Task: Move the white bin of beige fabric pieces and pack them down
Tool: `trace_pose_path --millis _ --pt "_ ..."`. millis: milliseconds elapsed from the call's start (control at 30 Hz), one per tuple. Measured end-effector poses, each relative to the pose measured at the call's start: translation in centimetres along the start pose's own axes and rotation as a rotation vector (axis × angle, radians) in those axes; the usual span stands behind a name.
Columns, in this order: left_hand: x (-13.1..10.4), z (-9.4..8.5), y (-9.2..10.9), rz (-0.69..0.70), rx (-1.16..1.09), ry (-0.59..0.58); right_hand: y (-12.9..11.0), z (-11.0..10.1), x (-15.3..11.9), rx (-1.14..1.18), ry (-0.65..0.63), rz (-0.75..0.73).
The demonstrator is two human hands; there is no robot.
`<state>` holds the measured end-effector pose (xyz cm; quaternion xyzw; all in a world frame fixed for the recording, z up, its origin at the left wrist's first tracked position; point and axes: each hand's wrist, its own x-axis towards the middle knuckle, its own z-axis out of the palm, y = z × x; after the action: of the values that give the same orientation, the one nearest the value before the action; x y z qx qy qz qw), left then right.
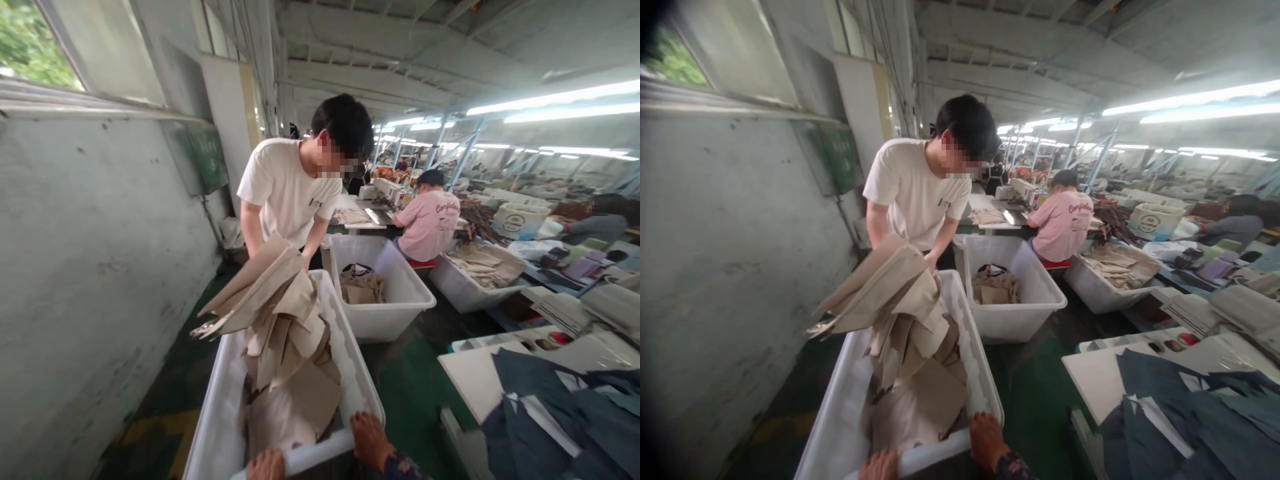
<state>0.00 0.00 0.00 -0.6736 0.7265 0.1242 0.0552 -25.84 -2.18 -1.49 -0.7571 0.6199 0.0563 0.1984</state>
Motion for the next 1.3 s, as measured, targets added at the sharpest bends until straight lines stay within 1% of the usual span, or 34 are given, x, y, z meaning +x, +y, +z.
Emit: trace_pose_path --millis 33,100,167,233,500,733,833,900,933,967,1000,1033,1067,1100,1133,1167,1233,1300 --pt "-0.4 0.9 -0.1 -0.021 -0.007 -0.023 0.2 0.3 0.1 -0.075 -0.009 0.003" --pt "-0.8 2.4 -0.3 -0.052 -0.023 -0.055 0.4 0.8 0.5 -0.133 -0.032 -0.013" --pt "-0.7 3.3 -0.6 -0.068 -0.04 -0.069 0.5 1.2 0.8 -0.149 -0.038 -0.032" --pt "-0.4 3.9 -0.9 -0.072 -0.054 -0.068 0.6 1.4 1.0 -0.168 -0.034 -0.045" --pt "0.0 4.6 -1.0 -0.064 -0.066 -0.017 0.8 1.3 1.3 -0.195 -0.018 -0.071" --pt "0.1 4.7 -1.0 -0.049 -0.051 0.009 0.5 1.1 1.2 -0.183 -0.048 -0.062" --pt "0.1 4.7 -1.0 -0.046 -0.046 0.02 0.8 1.1 1.0 -0.168 -0.101 -0.058" --pt "0.0 4.6 -1.1 -0.046 -0.041 0.027 1.3 0.7 1.5 -0.147 -0.195 -0.09" --pt "0.0 4.6 -1.1 -0.044 -0.039 0.028 1.6 0.2 2.1 -0.106 -0.255 -0.144" --pt "0.0 4.6 -1.1 -0.042 -0.037 0.03 1.8 -0.5 3.0 -0.04 -0.293 -0.214" --pt "0.0 4.6 -1.1 -0.038 -0.037 0.031 2.1 -1.4 4.3 0.041 -0.29 -0.288" --pt "0.0 4.6 -1.2 -0.035 -0.036 0.031 2.2 -2.6 5.9 0.125 -0.24 -0.35" --pt "-0.1 4.6 -1.2 -0.035 -0.034 0.032 2.2 -3.8 7.9 0.198 -0.15 -0.39" --pt "-0.1 4.6 -1.2 -0.036 -0.031 0.033 2.0 -5.2 10.1 0.247 -0.036 -0.393" --pt "-0.1 4.7 -1.2 -0.039 -0.028 0.037 1.7 -6.4 12.6 0.264 0.063 -0.357" --pt "0.0 4.8 -1.2 -0.044 -0.023 0.044 1.3 -7.5 15.1 0.274 0.124 -0.31" --pt "0.0 5.4 -1.2 -0.054 -0.004 0.076 0.3 -8.9 20.0 0.293 0.161 -0.189" --pt "0.3 6.4 -1.3 -0.069 0.029 0.112 -0.7 -8.7 24.0 0.312 0.159 -0.104"
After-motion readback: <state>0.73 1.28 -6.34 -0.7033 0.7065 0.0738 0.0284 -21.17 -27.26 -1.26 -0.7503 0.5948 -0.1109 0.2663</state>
